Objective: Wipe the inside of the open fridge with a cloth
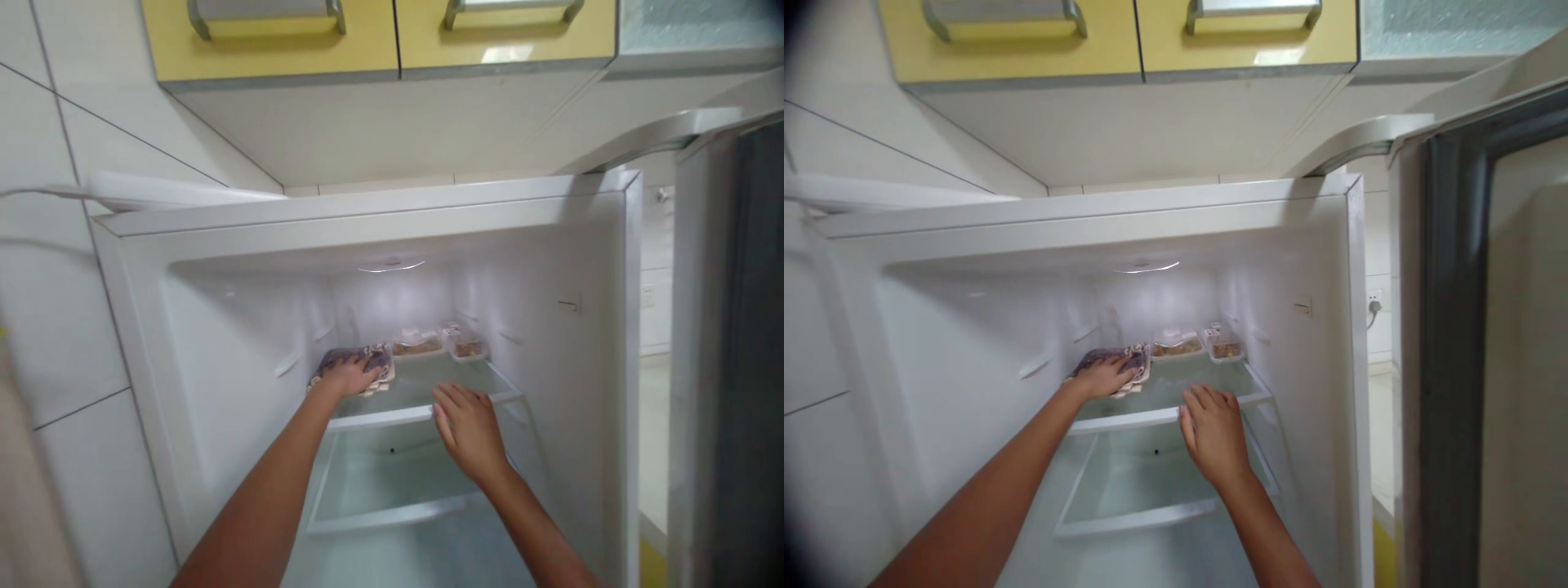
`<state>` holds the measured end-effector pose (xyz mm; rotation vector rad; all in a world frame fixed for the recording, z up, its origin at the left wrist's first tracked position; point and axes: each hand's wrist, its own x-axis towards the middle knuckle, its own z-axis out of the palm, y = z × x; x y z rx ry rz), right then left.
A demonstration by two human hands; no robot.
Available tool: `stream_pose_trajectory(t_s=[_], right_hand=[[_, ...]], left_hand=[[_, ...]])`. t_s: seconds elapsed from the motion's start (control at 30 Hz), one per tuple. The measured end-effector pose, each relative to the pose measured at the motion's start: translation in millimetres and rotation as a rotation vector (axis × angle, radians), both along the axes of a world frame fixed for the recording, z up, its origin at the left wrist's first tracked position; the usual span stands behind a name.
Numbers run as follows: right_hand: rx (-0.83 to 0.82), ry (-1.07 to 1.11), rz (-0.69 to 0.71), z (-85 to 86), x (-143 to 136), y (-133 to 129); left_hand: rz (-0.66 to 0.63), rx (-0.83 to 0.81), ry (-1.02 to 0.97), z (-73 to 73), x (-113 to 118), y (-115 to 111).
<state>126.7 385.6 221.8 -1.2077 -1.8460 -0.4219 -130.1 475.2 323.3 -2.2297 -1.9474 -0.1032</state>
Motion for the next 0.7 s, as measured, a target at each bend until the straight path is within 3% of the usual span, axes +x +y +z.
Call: stream_pose_trajectory(t_s=[0.23, 0.37, 0.5, 0.7], right_hand=[[-0.024, -0.020, -0.001, 2.0, 0.0, -2.5], [-0.075, -0.013, 0.012, 3.9, 0.6, -3.4], [-0.104, -0.017, 0.026, 5.3, 1.5, -3.6], [-0.075, -0.010, 0.021, 3.0, 1.2, -2.6]], left_hand=[[0.026, 0.010, -0.029, -3.1, 11.8, -99.1], [0.024, 0.002, -0.036, -2.1, 16.4, -137.0], [0.020, -0.048, 0.028, -1.4, 16.5, -147.1], [0.020, -0.064, 0.143, -7.4, 7.0, -127.3]])
